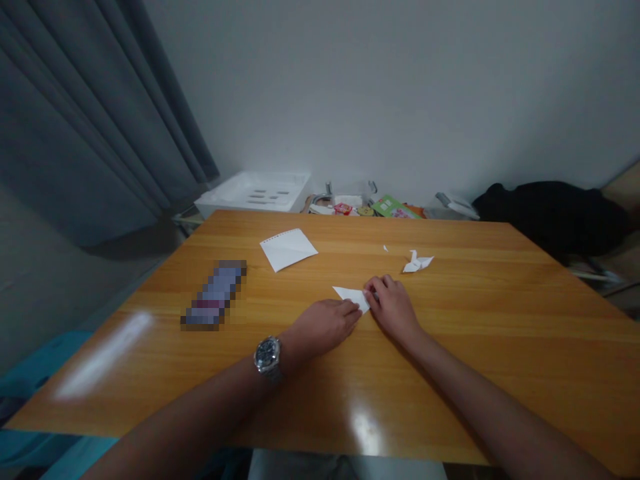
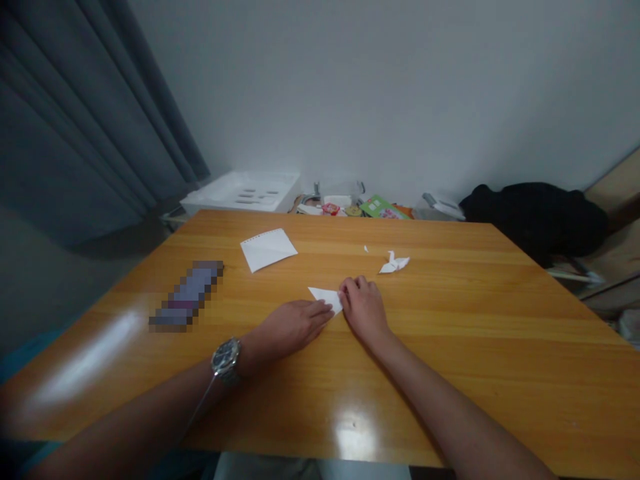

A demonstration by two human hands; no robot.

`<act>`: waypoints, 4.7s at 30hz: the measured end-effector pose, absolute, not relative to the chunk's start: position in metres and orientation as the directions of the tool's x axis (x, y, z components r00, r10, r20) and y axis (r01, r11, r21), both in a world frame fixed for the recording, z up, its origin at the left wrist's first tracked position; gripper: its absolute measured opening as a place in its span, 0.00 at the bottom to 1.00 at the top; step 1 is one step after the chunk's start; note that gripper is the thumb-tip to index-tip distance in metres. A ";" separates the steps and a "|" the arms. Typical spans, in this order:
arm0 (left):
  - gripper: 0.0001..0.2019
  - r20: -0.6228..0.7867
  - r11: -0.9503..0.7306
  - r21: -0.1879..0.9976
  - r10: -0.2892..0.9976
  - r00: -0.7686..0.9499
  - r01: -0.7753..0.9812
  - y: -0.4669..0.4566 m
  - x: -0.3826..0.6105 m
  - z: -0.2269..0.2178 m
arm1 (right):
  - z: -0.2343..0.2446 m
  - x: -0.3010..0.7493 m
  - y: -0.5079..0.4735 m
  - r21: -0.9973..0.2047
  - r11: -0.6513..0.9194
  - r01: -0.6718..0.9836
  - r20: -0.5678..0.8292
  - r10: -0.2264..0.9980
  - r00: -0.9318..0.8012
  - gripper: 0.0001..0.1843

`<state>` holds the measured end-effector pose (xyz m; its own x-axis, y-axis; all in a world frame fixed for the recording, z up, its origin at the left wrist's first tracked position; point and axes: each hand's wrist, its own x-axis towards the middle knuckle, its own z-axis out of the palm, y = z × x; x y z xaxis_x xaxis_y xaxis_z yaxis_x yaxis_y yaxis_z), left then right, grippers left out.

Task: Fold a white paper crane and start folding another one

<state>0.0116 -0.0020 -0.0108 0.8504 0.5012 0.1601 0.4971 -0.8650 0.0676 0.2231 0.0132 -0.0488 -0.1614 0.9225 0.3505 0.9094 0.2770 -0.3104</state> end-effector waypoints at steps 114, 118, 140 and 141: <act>0.26 0.276 -0.671 0.086 0.726 0.630 0.736 0.005 0.000 -0.021 | -0.013 0.241 -0.019 -0.360 0.767 0.531 0.272 0.630 -0.727 0.16; 0.26 0.285 -0.671 0.091 0.725 0.627 0.735 0.004 0.003 -0.024 | -0.014 0.234 -0.022 -0.369 0.780 0.505 0.286 0.612 -0.737 0.15; 0.31 0.221 -0.721 0.182 0.693 0.686 0.669 0.011 -0.002 -0.024 | -0.045 0.258 0.002 -0.396 0.670 0.628 0.331 0.742 -0.583 0.16; 0.30 0.217 -0.721 0.188 0.693 0.688 0.667 0.011 -0.001 -0.023 | -0.046 0.258 0.002 -0.392 0.675 0.625 0.338 0.737 -0.585 0.16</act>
<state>-0.0012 0.0109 -0.0231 0.6876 0.6928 0.2174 0.6671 -0.7210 0.1876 0.2575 0.0024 -0.0459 -0.5848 0.7373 0.3383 0.6246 0.6753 -0.3922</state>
